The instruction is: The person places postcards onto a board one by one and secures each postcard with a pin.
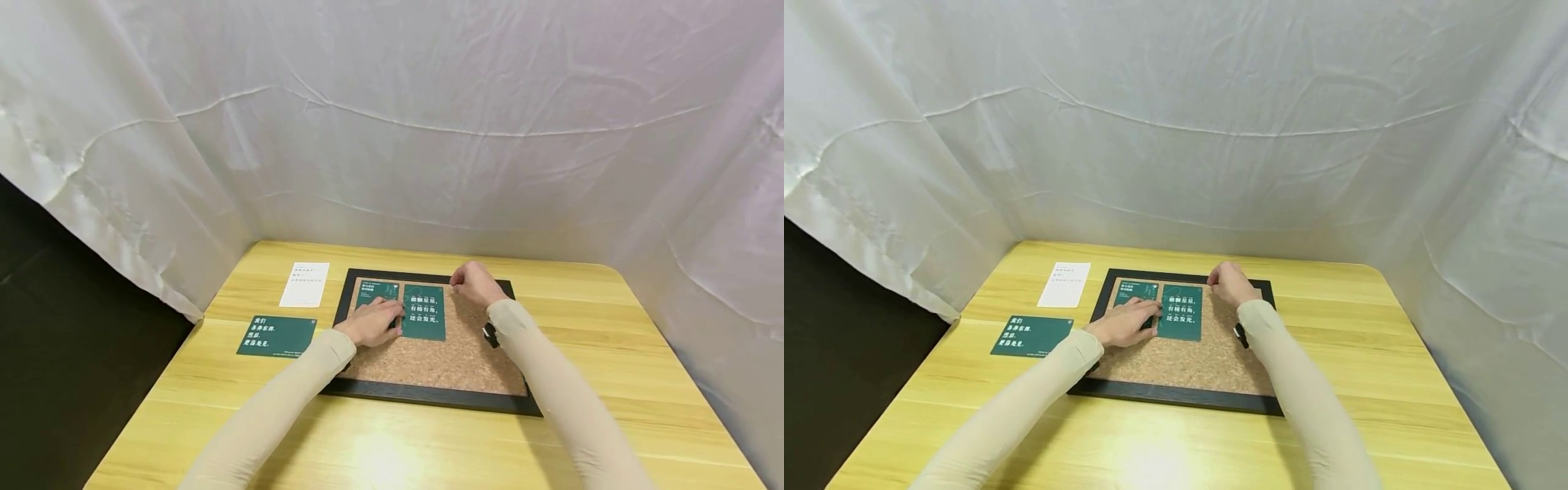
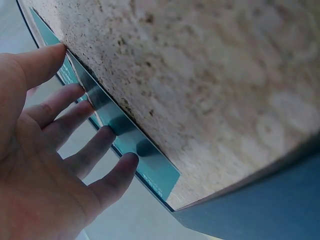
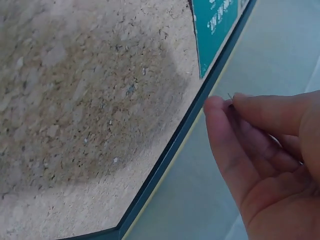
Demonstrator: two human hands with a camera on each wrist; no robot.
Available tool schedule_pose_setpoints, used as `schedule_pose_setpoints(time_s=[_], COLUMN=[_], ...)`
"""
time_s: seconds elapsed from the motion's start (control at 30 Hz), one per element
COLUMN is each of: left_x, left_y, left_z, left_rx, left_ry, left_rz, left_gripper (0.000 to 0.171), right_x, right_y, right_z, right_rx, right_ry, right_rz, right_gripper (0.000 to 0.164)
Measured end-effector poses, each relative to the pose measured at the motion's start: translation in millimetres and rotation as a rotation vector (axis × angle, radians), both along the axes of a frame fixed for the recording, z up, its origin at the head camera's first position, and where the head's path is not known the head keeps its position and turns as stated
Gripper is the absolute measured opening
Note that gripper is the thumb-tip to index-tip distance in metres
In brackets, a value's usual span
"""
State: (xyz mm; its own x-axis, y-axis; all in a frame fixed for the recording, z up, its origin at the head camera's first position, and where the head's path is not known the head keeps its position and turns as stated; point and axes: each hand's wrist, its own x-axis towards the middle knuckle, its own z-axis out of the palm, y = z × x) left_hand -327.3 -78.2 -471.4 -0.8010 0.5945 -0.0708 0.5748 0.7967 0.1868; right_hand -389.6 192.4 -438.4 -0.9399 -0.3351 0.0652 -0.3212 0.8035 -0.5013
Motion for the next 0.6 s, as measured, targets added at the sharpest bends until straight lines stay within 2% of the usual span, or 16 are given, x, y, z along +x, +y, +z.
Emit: schedule_pose_setpoints(time_s=[0.23,0.4,0.6], left_x=[0.6,0.5,-0.3], left_y=[3,5,8], left_z=[1.2,0.9,-0.9], left_rx=[0.010,0.013,0.004], left_ry=[-0.003,-0.001,0.007], left_rz=[-0.008,-0.006,-0.010], left_gripper=[0.039,0.037,0.037], right_x=[-6.1,-13.5,-19.8], right_y=[-6,-9,-12], right_z=[-4.3,-8.4,-12.6], right_rx=[0.045,0.090,0.126], right_ry=[0.020,0.041,0.034], right_rz=[0.022,0.068,0.084], right_gripper=[0.020,0.027,0.032])
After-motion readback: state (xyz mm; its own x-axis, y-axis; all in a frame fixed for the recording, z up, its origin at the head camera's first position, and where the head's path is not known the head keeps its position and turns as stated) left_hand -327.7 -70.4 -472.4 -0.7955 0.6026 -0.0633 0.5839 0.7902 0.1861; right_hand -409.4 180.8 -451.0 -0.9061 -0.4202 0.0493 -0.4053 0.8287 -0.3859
